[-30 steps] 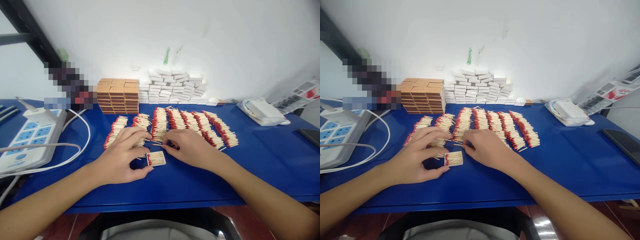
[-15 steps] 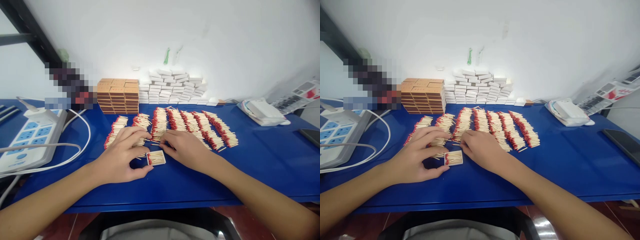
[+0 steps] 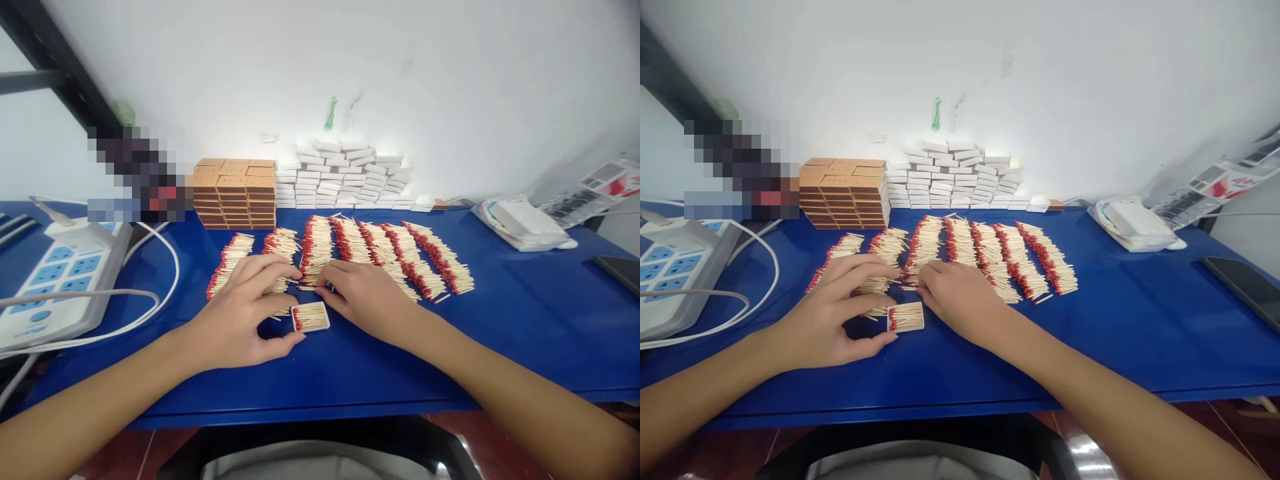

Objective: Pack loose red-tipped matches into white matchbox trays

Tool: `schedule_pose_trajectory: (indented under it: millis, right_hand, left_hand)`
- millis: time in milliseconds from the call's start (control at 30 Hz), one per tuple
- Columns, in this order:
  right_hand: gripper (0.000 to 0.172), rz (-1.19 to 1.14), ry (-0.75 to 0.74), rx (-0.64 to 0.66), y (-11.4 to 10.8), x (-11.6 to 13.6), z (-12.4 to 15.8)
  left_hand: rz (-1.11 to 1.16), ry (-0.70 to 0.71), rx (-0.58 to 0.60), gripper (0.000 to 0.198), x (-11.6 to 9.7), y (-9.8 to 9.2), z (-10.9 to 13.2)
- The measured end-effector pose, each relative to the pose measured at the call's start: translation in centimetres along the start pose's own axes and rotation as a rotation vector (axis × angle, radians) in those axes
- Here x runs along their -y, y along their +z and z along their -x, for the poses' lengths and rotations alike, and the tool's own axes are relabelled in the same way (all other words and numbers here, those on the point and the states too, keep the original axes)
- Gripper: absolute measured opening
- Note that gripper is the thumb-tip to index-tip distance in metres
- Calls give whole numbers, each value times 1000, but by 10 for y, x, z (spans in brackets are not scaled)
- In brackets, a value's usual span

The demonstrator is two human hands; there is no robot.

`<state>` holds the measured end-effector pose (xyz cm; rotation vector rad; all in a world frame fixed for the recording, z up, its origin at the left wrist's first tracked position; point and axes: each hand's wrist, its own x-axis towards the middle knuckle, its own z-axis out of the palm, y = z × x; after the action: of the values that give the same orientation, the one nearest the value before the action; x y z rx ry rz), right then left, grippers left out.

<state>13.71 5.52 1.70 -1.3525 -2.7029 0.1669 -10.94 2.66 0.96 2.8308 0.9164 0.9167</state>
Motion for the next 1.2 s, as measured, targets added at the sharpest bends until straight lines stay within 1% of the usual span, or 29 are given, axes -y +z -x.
schedule_pose_trajectory:
  millis: [133, 233, 400, 467, 567, 667, 767, 1067, 1200]
  right_hand:
    - [19, 8, 18, 43, -5, -1, 0]
    - [16, -59, 1, 11, -11, -8, 4]
    - [11, -177, -100, -71, -18, -16, 13]
    - [10, -186, -161, -73, -19, -14, 16]
    - [14, -117, -205, -39, -18, -5, 18]
    - [17, -82, -218, 9, -15, 1, 17]
    - [14, -143, -220, 26, -13, 0, 15]
    - [10, -299, -239, 4, -14, -4, 17]
    - [12, -262, -231, -72, -19, -15, 17]
  left_hand:
    - [-1, -3, -1, 18, 1, 0, 0]
    - [-11, -4, -11, 19, 2, 1, 0]
    - [-57, -9, -47, 20, 3, 2, 0]
    - [-68, -13, -56, 20, 3, 2, 0]
    - [-63, -15, -49, 20, 3, 3, 1]
    - [-50, -7, -44, 20, 3, 4, 0]
    - [-43, 0, -40, 21, 3, 4, -1]
    - [-19, -7, -17, 22, 1, 1, 0]
    - [-16, -7, -14, 22, 1, 1, 0]
